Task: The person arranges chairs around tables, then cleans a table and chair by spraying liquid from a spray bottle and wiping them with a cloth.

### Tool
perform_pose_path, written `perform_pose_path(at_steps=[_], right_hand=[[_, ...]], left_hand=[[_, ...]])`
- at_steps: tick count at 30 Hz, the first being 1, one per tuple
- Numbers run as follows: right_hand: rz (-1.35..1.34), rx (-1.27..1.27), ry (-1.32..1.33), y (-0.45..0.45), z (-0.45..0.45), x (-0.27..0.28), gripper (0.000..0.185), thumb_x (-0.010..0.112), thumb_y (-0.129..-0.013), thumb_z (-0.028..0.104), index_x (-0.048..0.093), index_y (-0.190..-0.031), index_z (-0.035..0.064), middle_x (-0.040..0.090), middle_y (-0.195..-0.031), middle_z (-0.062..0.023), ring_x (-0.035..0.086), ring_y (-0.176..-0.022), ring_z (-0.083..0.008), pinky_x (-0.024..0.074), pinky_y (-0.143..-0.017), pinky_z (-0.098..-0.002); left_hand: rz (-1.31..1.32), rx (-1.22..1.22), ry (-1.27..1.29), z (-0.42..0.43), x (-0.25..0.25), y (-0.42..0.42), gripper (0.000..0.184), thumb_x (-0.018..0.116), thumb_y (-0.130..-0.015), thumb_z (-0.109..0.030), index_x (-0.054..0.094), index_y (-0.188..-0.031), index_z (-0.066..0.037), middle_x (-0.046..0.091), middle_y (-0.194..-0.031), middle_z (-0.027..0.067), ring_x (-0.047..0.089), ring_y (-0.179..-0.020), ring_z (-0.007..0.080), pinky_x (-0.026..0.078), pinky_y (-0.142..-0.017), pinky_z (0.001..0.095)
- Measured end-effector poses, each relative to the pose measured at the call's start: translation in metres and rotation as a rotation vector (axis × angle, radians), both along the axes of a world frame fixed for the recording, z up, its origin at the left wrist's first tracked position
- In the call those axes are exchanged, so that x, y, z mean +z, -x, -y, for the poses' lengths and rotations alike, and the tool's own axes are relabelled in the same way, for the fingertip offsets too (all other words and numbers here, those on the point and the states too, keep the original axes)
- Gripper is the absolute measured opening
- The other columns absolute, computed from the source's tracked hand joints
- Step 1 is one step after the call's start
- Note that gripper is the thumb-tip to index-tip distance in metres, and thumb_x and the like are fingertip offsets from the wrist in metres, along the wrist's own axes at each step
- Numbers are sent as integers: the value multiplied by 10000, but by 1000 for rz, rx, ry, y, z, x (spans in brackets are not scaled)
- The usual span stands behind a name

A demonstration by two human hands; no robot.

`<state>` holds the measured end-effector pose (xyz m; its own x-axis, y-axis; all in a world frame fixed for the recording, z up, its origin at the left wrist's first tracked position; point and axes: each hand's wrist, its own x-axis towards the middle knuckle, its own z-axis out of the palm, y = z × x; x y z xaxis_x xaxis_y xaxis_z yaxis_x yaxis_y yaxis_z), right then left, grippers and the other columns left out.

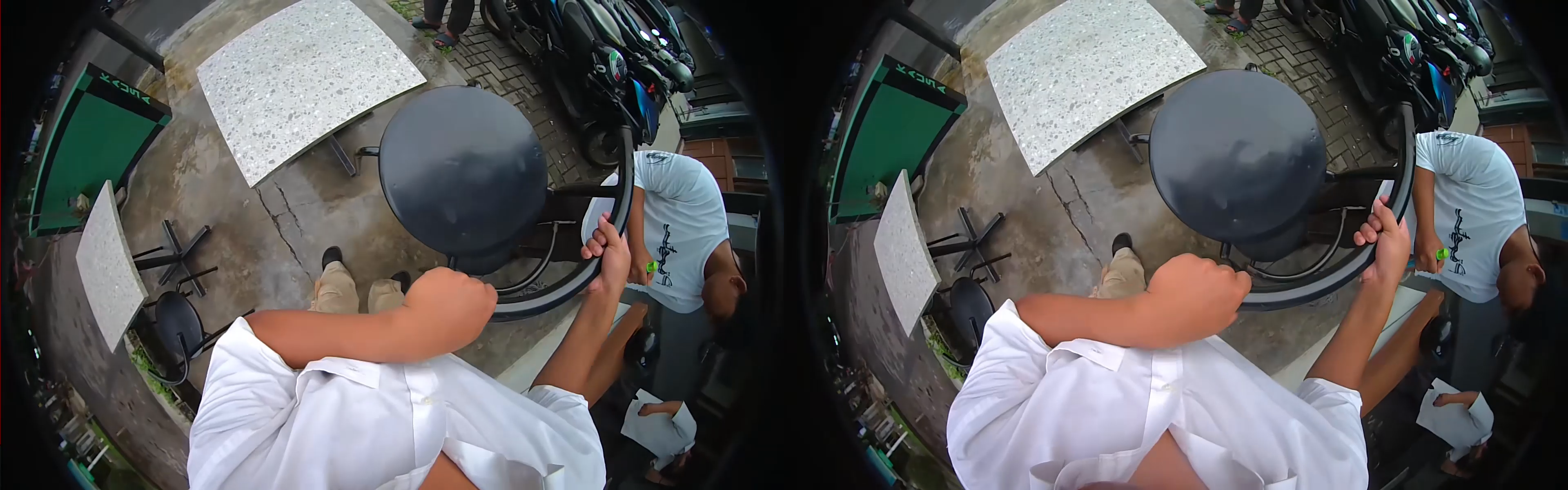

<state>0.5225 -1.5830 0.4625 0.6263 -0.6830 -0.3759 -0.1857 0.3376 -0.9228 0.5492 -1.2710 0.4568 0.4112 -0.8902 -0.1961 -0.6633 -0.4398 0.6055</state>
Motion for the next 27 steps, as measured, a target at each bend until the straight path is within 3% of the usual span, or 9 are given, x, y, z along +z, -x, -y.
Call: perform_pose_path(at_steps=[4, 8, 12, 17, 22, 24, 27], right_hand=[[10, -21, -13, 13, -62, 49, 206, 648, -981, 127, 582, -1169, 76, 446, -680, 52, 438, -505, -58, 393, -446, -250], [-26, -45, -62, 19, -124, 42, 196, 651, -974, 122, 590, -1154, 72, 451, -664, 50, 441, -495, -57, 397, -438, -252], [-105, -98, -40, 5, -186, 0, 164, 668, -953, 121, 590, -1096, 103, 461, -667, 46, 422, -493, -64, 385, -442, -264], [-127, -72, -63, -27, -244, -77, 142, 658, -949, 114, 564, -1054, 129, 459, -671, 37, 423, -496, -84, 391, -456, -280], [-131, -35, -19, -69, -276, -113, 182, 653, -935, 91, 531, -1069, 105, 460, -684, 12, 436, -514, -97, 388, -473, -299], [-151, -41, -15, -72, -282, -98, 188, 656, -932, 93, 530, -1071, 105, 461, -689, 12, 435, -514, -99, 388, -475, -302], [-218, -63, -48, -64, -294, -52, 209, 663, -925, 98, 536, -1092, 96, 461, -697, 13, 434, -504, -95, 393, -464, -299]], left_hand=[[70, -42, 135, -77, 53, 1, 104, 661, -749, -108, 583, -740, -40, 639, -626, 92, 671, -548, 255, 505, -466, 382], [69, -53, 166, -139, 49, -3, 97, 652, -741, -98, 574, -718, -44, 633, -609, 86, 662, -528, 238, 489, -441, 363], [-28, -20, 194, -187, 8, -20, 76, 640, -747, -90, 581, -720, -50, 637, -610, 93, 657, -520, 253, 490, -446, 382], [-87, 70, -24, -233, -74, -34, 189, 751, -761, -218, 638, -816, -78, 678, -704, 102, 699, -675, 311, 534, -586, 443], [-13, 157, 13, -255, -131, -51, 251, 793, -746, -291, 643, -835, -110, 672, -714, 105, 695, -704, 316, 521, -597, 457], [-52, 200, 29, -261, -121, -53, 269, 799, -728, -303, 628, -804, -111, 657, -687, 95, 682, -662, 318, 513, -581, 459], [-95, 157, 44, -277, -65, -54, 282, 803, -704, -302, 608, -762, -107, 629, -643, 82, 658, -596, 305, 500, -541, 442]])
